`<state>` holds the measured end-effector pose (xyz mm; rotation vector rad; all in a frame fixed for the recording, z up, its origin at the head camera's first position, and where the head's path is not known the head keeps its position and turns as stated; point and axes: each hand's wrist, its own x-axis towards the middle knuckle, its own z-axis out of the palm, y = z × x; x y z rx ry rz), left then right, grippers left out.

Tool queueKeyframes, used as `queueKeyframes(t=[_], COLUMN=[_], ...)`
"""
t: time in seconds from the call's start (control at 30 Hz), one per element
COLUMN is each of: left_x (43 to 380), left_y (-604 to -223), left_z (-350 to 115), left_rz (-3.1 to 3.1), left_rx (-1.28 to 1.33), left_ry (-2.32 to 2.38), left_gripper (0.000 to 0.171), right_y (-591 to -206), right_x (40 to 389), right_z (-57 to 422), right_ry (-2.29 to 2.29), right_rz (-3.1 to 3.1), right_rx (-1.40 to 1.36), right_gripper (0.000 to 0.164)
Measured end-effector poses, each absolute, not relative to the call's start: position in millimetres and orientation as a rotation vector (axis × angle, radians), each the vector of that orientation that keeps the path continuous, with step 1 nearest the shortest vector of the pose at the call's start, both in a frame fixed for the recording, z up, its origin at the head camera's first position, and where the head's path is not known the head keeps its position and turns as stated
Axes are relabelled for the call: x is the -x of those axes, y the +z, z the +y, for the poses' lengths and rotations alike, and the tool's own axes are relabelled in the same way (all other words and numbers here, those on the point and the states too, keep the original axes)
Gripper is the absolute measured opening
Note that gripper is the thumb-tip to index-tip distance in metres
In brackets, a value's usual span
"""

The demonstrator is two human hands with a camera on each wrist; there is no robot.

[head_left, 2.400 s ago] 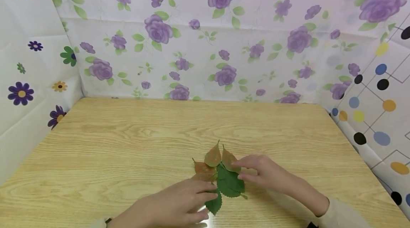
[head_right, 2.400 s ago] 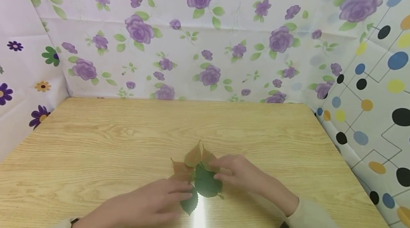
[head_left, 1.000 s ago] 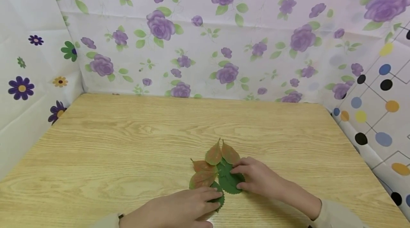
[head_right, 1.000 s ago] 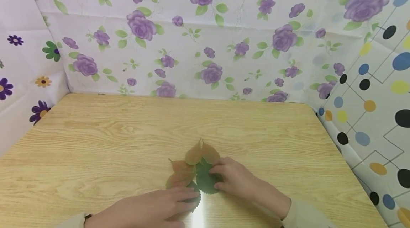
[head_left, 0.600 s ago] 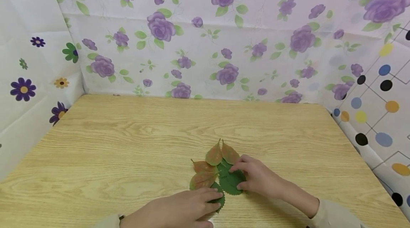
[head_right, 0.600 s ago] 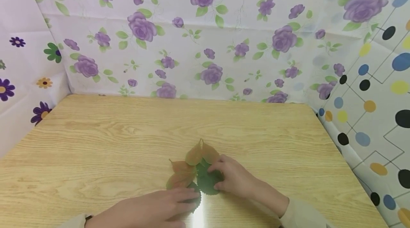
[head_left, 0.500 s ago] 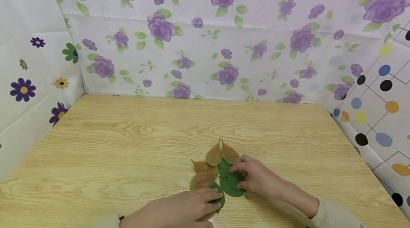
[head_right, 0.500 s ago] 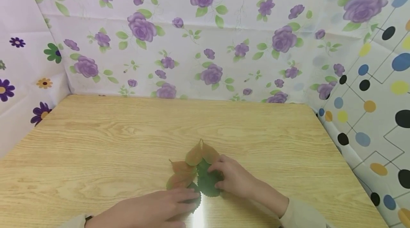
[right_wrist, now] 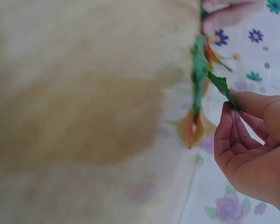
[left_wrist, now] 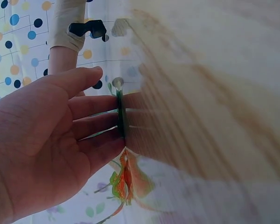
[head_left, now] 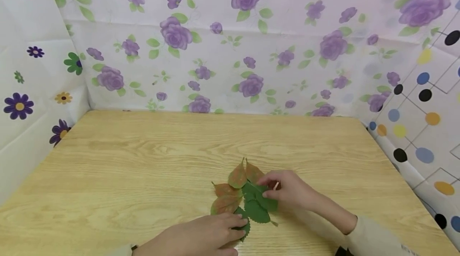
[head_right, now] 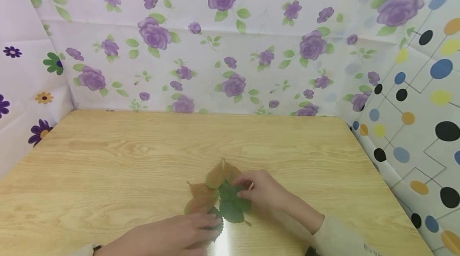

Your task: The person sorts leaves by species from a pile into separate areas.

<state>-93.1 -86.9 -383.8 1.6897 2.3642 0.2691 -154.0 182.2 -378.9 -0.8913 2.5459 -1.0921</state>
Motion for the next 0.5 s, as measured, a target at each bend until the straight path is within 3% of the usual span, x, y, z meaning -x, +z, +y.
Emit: queueKeyframes(t=[0.5], left_x=[94], left_y=[-386], left_z=[-87], left_rz=[2.388], left_rx=[-1.760], left_ry=[0.234], left_gripper=[0.043], right_y=[-353], right_x=[195], right_z=[203], right_ry=[-1.327], right_rz=[2.632], right_rx=[0.641], right_gripper=[0.018])
